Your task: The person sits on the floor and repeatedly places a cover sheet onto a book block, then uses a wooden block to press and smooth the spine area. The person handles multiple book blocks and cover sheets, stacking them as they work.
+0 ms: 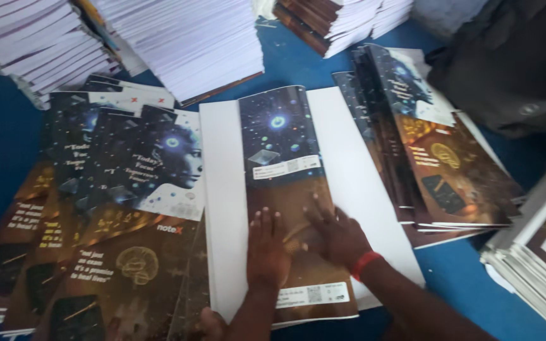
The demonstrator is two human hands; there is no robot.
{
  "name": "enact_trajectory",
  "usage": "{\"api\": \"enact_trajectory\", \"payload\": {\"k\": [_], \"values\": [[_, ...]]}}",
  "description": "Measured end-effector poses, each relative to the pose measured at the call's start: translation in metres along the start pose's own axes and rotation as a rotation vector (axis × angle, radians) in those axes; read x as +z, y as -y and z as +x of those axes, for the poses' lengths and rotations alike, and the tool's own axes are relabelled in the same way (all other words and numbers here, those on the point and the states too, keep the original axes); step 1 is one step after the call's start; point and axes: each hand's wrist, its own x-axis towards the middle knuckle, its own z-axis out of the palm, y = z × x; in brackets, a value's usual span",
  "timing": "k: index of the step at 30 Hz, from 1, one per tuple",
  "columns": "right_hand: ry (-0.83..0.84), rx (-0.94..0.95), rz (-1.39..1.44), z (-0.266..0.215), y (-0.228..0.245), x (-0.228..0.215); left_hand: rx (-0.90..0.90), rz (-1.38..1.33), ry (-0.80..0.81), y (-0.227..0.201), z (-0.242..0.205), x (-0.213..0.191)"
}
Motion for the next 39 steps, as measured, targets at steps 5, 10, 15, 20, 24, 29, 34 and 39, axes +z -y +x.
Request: {"api": "enact_trajectory", "payload": {"k": [5, 10, 15, 20, 24, 29, 34, 39], "values": [[0.245, 0.080, 0.221, -0.043, -0.003, -0.026, -0.035, 0.098, 0.078, -0.005, 0.000, -0.011], [0.342, 0.072, 0.267, -0.087, -0.022, -0.037, -0.026, 0.087, 0.031, -0.006, -0.001, -0.009], [0.665, -0.059, -0.052, -0.108, -0.042, -0.048, -0.074, 0.003, 0.115, -0.006, 0.000, -0.009], [0.438, -0.315, -0.063, -0.124, -0.062, -0.033, -0.048, 0.097, 0.069, -0.004, 0.001, -0.004], [0.528, -0.498, -0.060, -0.131, -0.069, -0.020, -0.077, 0.088, 0.140, -0.007, 0.002, -0.009], [0.577, -0.608, -0.149, -0.138, -0.075, 0.016, -0.084, 0.099, 0.160, -0.013, 0.001, -0.021], [0.533, -0.598, -0.016, -0.143, -0.084, 0.033, -0.109, 0.068, 0.214, -0.019, 0.004, -0.033], [0.659, -0.423, -0.030, -0.128, -0.078, -0.001, -0.062, 0.100, 0.127, -0.014, 0.000, -0.027]]}}
